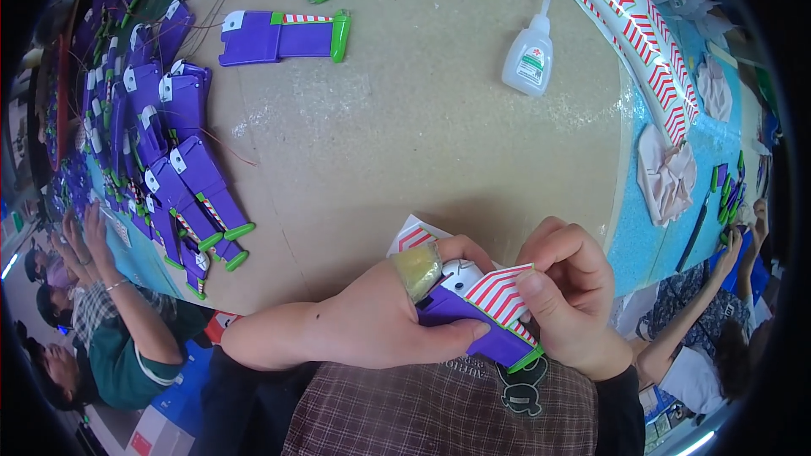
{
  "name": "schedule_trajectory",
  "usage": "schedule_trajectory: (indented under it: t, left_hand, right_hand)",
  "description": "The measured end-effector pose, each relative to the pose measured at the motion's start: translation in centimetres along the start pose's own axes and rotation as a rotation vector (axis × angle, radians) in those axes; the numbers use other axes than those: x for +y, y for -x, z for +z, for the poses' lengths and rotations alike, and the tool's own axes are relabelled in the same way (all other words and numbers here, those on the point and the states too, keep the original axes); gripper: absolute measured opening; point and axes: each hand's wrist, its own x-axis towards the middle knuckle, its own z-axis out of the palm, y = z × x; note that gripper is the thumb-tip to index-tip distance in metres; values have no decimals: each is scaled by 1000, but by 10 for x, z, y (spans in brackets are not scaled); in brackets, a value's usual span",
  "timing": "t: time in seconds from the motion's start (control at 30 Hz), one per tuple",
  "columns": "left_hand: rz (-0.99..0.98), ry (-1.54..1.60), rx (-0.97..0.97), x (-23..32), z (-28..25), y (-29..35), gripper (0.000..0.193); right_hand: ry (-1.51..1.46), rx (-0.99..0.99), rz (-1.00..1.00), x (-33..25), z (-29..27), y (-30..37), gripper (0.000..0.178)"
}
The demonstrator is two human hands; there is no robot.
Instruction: The person applies glue to toy wing pieces using a glue bottle, attaches stickers to them by hand, and places the assembled pieces onto the workstation and into an overhead tray.
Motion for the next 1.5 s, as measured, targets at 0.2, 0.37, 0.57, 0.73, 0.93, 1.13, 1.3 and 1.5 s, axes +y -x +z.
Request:
schedule_trajectory:
  t: [0.2, 0.37, 0.57, 0.73, 0.93, 1.13, 1.3, 1.5]
  left_hand:
    - [6, 80, 9, -1, -1, -3, 32]
    - [114, -39, 60, -2, 1, -5, 29]
    - [51, 195, 124, 12, -12, 5, 26]
    - [232, 147, 210, 0, -11, 0, 31]
    - [416, 218, 396, -21, 7, -8, 39]
    - [424, 44, 270, -13, 8, -2, 54]
    - [187, -22, 527, 44, -24, -37, 30]
    - [661, -814, 689, 182, -108, -202, 38]
  right_hand:
    - [143, -20, -34, 1, -3, -3, 12]
    - [626, -15, -170, -2, -5, -10, 28]
    - [564, -138, -48, -22, -29, -9, 51]
    - [665, -291, -131, -16, -19, -4, 23]
    - [466, -53, -162, 1, -3, -18, 22]
    - [727, 111, -387, 0, -11, -38, 13]
    - [525, 28, -349, -5, -19, -40, 13]
    - [486, -120, -379, 2, -25, -42, 11]
